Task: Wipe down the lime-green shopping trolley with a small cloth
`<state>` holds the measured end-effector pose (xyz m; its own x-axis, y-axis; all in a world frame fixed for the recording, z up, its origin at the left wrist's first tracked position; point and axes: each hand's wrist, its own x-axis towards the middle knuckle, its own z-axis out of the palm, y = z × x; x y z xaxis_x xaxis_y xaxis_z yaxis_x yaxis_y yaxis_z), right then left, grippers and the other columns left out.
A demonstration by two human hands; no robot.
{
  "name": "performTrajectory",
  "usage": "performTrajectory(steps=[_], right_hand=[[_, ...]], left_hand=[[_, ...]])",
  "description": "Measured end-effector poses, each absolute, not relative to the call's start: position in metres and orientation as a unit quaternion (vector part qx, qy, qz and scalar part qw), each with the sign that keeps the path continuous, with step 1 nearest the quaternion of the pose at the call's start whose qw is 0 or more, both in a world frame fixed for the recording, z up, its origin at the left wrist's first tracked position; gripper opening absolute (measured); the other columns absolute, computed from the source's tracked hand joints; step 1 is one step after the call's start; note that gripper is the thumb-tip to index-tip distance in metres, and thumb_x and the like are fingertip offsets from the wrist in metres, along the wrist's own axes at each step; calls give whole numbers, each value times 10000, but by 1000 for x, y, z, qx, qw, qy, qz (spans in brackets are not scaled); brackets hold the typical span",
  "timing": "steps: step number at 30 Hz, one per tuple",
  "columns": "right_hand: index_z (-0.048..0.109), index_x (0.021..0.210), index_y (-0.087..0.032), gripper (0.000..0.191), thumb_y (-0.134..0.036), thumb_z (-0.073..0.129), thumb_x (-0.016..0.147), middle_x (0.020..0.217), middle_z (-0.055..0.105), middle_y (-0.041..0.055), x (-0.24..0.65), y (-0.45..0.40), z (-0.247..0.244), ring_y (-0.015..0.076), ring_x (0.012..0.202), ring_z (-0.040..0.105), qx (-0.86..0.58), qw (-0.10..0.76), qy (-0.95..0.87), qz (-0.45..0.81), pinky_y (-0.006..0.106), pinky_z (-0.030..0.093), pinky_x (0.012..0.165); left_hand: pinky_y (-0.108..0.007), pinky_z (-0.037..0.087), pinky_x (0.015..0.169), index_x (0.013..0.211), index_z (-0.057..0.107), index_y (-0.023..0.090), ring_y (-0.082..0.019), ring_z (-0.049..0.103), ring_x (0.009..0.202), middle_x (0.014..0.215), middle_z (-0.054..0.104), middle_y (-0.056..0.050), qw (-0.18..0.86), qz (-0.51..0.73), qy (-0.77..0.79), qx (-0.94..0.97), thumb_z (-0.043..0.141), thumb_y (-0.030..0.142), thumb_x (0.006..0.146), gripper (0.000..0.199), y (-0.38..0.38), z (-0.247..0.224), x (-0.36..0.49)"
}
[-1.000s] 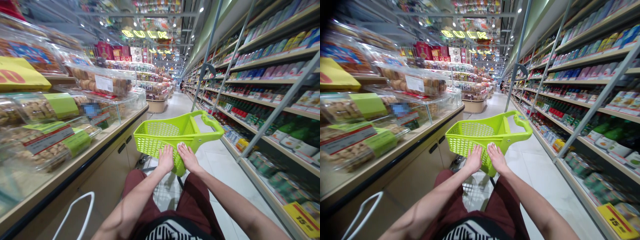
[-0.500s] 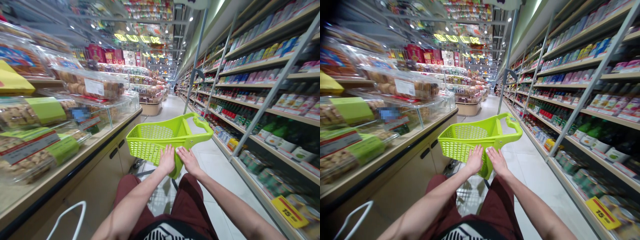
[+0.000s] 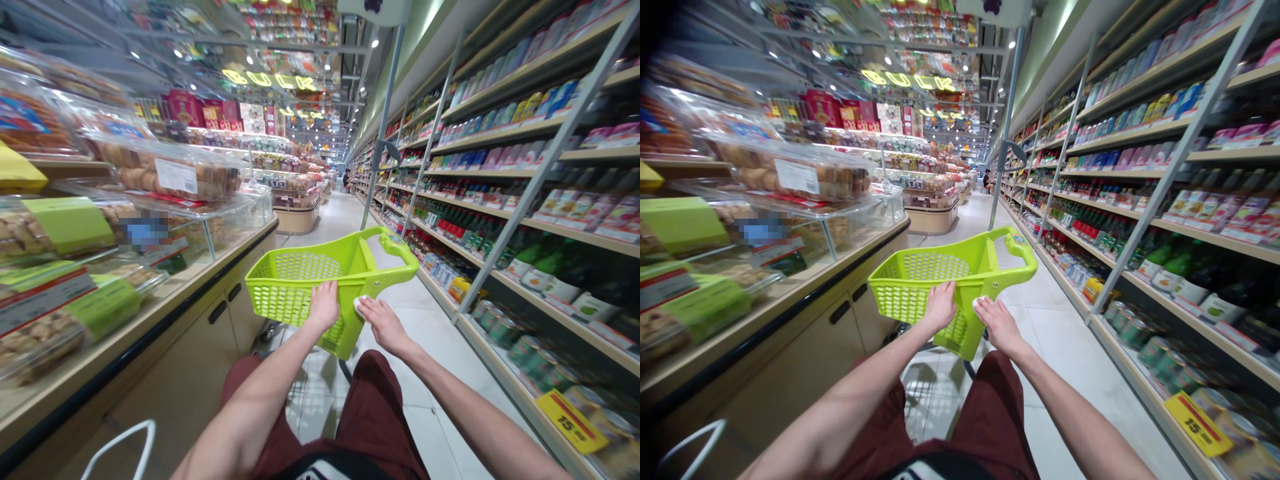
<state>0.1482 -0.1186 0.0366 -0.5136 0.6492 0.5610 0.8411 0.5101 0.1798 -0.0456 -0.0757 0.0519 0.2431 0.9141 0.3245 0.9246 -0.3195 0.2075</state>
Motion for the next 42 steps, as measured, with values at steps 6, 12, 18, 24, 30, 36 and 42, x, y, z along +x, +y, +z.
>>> performTrajectory(steps=[6,12,18,24,30,36,42], right_hand=[[433,1268,-151,483,-78,344,799,1331,437,107,167,-93,79,212,1274,317,-531,347,-715,-295,435,257,1013],[475,1215,-149,453,-95,366,778,1292,479,110,183,-59,96,237,1222,377,-570,303,-702,-302,469,250,989],[501,1178,-158,466,-90,381,733,1230,526,108,202,-38,98,226,1142,444,-588,284,-700,-289,444,276,959],[507,1155,-167,446,-119,384,729,1221,536,93,219,-20,101,205,1118,468,-592,274,-698,-296,437,259,970],[524,1128,-147,427,-145,391,722,1187,556,133,203,-3,103,240,1100,488,-607,284,-690,-274,484,288,936],[530,1133,-161,450,-87,362,722,1172,577,117,120,2,75,211,1074,517,-532,248,-783,-208,483,270,966],[529,1135,-179,446,-63,333,751,1190,569,95,99,6,66,202,1076,515,-498,233,-808,-212,489,238,988]], left_hand=[[-481,151,1065,1368,189,144,-245,109,1340,1469,144,-97,-29,-134,-610,-781,466,189,712,713,-45,55,-65],[-531,124,1058,1391,99,172,-233,83,1347,1475,116,-83,-54,-78,-596,-798,493,223,693,803,-36,59,-69],[-525,112,1067,1395,82,168,-226,54,1351,1481,63,-62,-47,-49,-568,-820,495,236,681,828,-42,60,-65],[-536,107,1064,1390,120,159,-227,88,1348,1475,118,-69,-32,-59,-609,-790,461,197,686,783,-35,49,-89],[-539,105,1060,1380,148,151,-230,105,1345,1471,135,-84,-38,-57,-638,-767,463,198,685,764,-27,43,-103],[-536,112,1065,1382,131,139,-235,53,1350,1481,76,-66,-56,-50,-621,-781,475,263,680,791,-30,42,-104],[-547,124,1060,1379,146,123,-225,84,1348,1471,138,-84,-37,-69,-684,-726,439,195,683,758,-27,35,-129]])
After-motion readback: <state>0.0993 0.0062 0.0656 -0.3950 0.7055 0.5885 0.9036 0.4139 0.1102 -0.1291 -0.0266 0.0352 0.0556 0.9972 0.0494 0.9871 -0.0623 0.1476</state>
